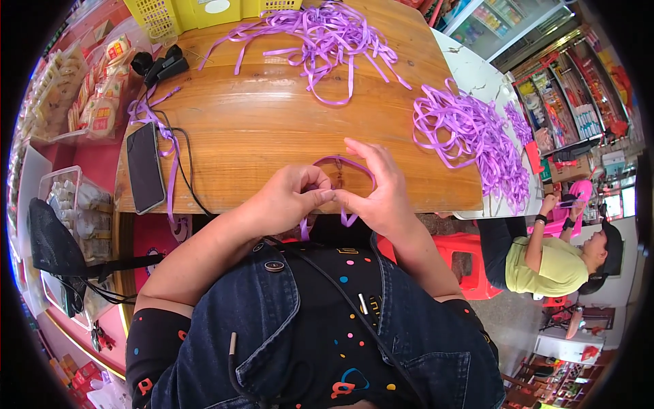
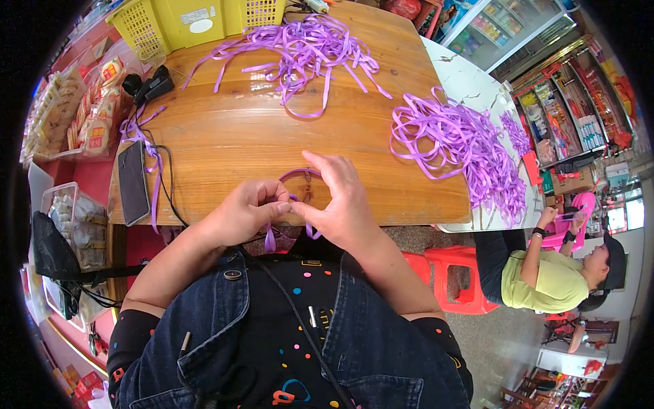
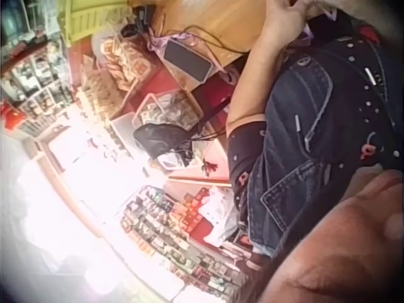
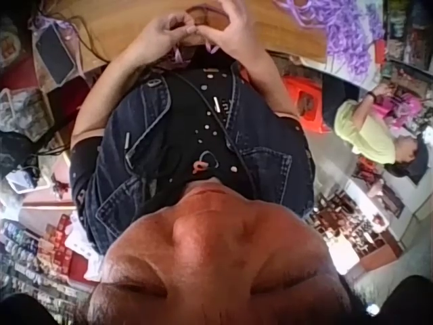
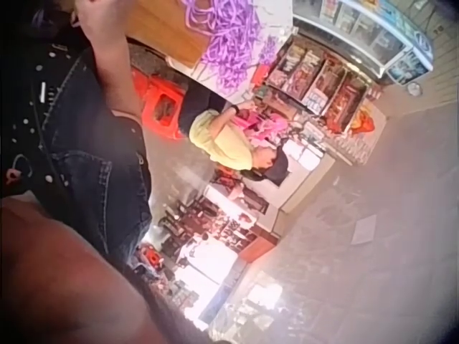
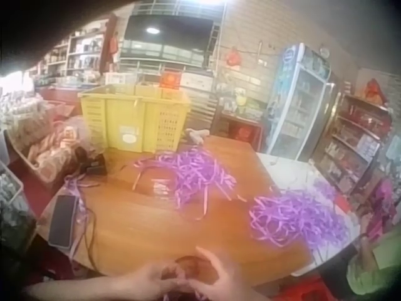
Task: The person picks up a purple ribbon from a pile on the table, stretches it out, and ties a knot in it by hand. They then form a loop with the ribbon and tie another knot to secure it before setting the finished piece aside and repeating the process.
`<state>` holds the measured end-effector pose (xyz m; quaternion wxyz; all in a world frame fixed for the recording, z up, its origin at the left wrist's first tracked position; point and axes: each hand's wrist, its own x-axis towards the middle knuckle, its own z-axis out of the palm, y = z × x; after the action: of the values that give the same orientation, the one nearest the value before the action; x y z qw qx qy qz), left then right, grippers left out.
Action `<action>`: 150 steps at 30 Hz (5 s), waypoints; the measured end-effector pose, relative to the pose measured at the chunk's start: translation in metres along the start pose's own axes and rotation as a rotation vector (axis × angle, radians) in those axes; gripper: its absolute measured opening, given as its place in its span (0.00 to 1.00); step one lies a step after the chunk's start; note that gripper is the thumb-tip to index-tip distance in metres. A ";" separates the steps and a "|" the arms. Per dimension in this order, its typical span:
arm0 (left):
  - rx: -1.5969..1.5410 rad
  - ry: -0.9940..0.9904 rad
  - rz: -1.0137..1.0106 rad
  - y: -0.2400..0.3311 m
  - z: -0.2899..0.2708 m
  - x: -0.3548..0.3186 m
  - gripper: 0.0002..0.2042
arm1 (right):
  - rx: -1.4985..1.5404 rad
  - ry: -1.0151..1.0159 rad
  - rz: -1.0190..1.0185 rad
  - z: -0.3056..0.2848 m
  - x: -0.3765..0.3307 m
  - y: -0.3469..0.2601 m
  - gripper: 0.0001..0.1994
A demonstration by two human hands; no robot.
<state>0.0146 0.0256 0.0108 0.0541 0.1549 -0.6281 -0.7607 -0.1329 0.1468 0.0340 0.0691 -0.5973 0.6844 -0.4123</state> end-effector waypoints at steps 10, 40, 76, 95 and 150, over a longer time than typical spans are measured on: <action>-0.671 -0.215 -0.157 0.000 -0.007 0.003 0.08 | 0.628 -0.108 0.328 0.004 -0.004 0.020 0.35; -0.680 -0.042 -0.091 0.002 -0.001 0.005 0.06 | 0.964 -0.038 0.501 0.021 -0.004 0.013 0.20; -0.623 -0.070 0.121 -0.009 0.005 0.015 0.06 | 1.204 -0.065 0.562 0.032 -0.003 0.002 0.15; -0.875 -0.093 0.050 0.005 0.000 0.014 0.05 | 1.255 -0.162 0.436 0.034 -0.008 0.007 0.22; 0.568 0.708 1.037 0.101 0.002 -0.024 0.06 | 0.039 0.289 0.289 -0.033 -0.033 0.101 0.06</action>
<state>0.0254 0.0130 0.1135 0.5701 0.0819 -0.7407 -0.3460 -0.2200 0.1858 -0.0226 0.0402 -0.4261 0.7575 -0.4929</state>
